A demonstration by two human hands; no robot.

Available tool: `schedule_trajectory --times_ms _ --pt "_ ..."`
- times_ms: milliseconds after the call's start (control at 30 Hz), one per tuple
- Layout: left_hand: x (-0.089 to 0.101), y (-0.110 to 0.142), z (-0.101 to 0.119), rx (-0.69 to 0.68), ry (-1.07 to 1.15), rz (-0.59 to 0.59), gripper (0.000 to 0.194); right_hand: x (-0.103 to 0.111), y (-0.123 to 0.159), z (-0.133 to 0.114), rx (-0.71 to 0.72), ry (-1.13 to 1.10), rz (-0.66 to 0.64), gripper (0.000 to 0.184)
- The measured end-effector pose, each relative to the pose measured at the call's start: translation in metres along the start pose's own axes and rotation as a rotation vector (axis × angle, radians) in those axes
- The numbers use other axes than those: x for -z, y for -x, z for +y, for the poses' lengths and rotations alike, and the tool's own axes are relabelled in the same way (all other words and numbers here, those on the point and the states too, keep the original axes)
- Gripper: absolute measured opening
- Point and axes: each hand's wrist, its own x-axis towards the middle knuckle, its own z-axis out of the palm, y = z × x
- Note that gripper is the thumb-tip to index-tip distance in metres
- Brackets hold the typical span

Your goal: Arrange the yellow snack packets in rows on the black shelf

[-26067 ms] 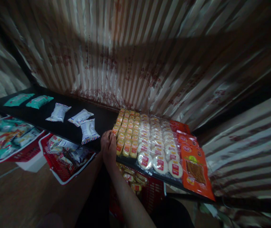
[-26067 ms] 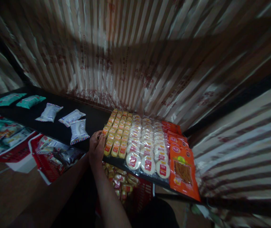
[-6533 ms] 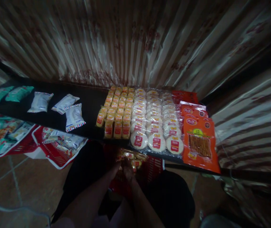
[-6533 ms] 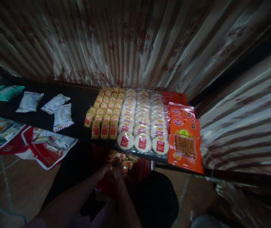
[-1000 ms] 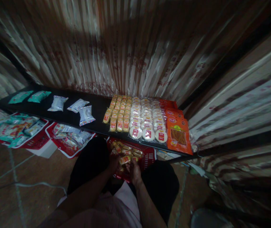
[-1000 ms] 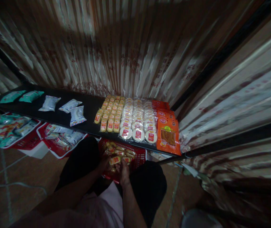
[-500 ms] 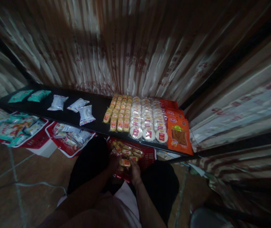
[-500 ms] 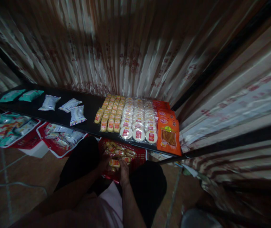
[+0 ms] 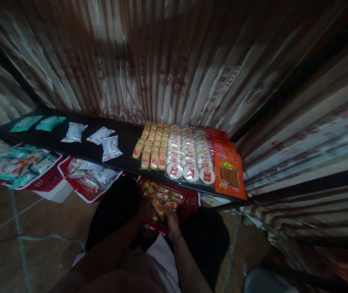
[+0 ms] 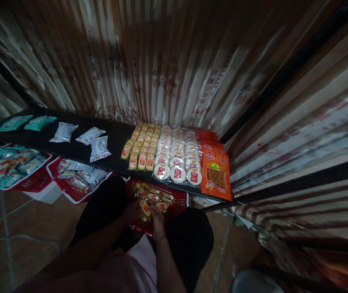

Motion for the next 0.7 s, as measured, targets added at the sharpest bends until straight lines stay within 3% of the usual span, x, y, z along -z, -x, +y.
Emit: schedule_trajectory --times_ms 333,467,600,700 --pt "0.000 0.003 -0.001 -0.151 0.034 0.020 0.049 0.000 0.001 0.002 -0.013 0.029 -0.030 0.050" --pt "-0.001 0.008 0.004 -0.187 -0.010 -0.011 0.046 -0.002 0.005 -0.001 0.005 0.047 -0.043 0.046" --pt "0.000 0.014 0.006 -0.323 -0.076 -0.066 0.041 -0.005 0.010 -0.004 0.036 0.104 -0.053 0.044" --pt "0.000 0.015 0.007 -0.388 -0.139 -0.036 0.035 -0.008 0.015 -0.008 0.055 0.139 -0.051 0.042"
